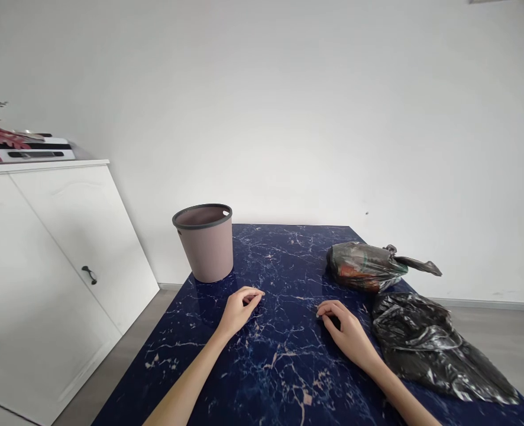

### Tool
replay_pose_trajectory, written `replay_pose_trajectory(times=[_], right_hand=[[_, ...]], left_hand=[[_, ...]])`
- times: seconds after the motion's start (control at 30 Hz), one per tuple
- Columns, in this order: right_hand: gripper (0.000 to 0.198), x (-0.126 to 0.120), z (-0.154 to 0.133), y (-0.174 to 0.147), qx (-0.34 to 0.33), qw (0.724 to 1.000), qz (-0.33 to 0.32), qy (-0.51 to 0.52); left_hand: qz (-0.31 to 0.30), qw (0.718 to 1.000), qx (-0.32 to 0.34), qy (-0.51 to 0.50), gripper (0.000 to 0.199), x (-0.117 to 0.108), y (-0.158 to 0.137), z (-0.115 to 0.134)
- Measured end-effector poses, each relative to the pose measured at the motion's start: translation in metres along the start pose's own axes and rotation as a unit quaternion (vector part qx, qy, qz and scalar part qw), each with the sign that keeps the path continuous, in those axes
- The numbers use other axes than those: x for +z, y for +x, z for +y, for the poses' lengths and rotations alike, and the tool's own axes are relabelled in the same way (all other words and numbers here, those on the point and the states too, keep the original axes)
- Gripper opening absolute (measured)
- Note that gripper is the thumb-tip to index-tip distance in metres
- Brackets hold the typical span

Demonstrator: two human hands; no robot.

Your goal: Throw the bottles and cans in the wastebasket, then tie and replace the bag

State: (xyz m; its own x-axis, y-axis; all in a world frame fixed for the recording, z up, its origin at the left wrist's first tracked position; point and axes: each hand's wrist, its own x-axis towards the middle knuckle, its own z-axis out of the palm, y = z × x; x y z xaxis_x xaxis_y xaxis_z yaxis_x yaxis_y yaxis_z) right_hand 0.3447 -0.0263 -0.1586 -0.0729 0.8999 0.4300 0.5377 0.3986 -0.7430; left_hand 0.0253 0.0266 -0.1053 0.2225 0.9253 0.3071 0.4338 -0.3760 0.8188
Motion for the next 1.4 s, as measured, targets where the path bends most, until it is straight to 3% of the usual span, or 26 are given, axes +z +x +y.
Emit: replay_pose_trajectory(times=[0.3,0.57,0.83,1.0,1.13,1.27,1.4], right_hand=[[0.022,0.000,0.002,-0.001,0.002,1.000,-0.008,0.003],[0.023,0.004,-0.002,0.002,0.006,1.000,-0.011,0.003],[0.021,-0.002,-0.001,0.006,0.012,0.999,-0.029,0.024],[0.019,-0.006,-0.020,0.010,0.007,0.998,-0.050,0.046],[0.020,-0.007,-0.044,-0.004,0.002,0.995,-0.084,0.045],[0.024,-0.025,-0.059,-0.025,-0.022,0.994,-0.110,0.005],[0.026,-0.065,-0.059,-0.034,-0.057,0.993,-0.067,-0.079]], left_hand=[[0.016,1.000,-0.014,-0.011,0.032,0.001,-0.001,-0.002],[0.014,0.999,-0.024,-0.022,0.019,0.002,0.000,-0.004],[-0.020,0.998,-0.057,0.012,0.031,0.004,-0.007,-0.013],[-0.047,0.997,-0.057,0.026,0.035,0.007,-0.008,-0.016],[-0.061,0.997,-0.044,0.033,0.033,0.007,-0.008,-0.017],[-0.072,0.996,-0.028,0.040,0.031,0.006,-0.008,-0.020],[-0.080,0.995,-0.021,0.049,0.031,0.006,-0.008,-0.021]])
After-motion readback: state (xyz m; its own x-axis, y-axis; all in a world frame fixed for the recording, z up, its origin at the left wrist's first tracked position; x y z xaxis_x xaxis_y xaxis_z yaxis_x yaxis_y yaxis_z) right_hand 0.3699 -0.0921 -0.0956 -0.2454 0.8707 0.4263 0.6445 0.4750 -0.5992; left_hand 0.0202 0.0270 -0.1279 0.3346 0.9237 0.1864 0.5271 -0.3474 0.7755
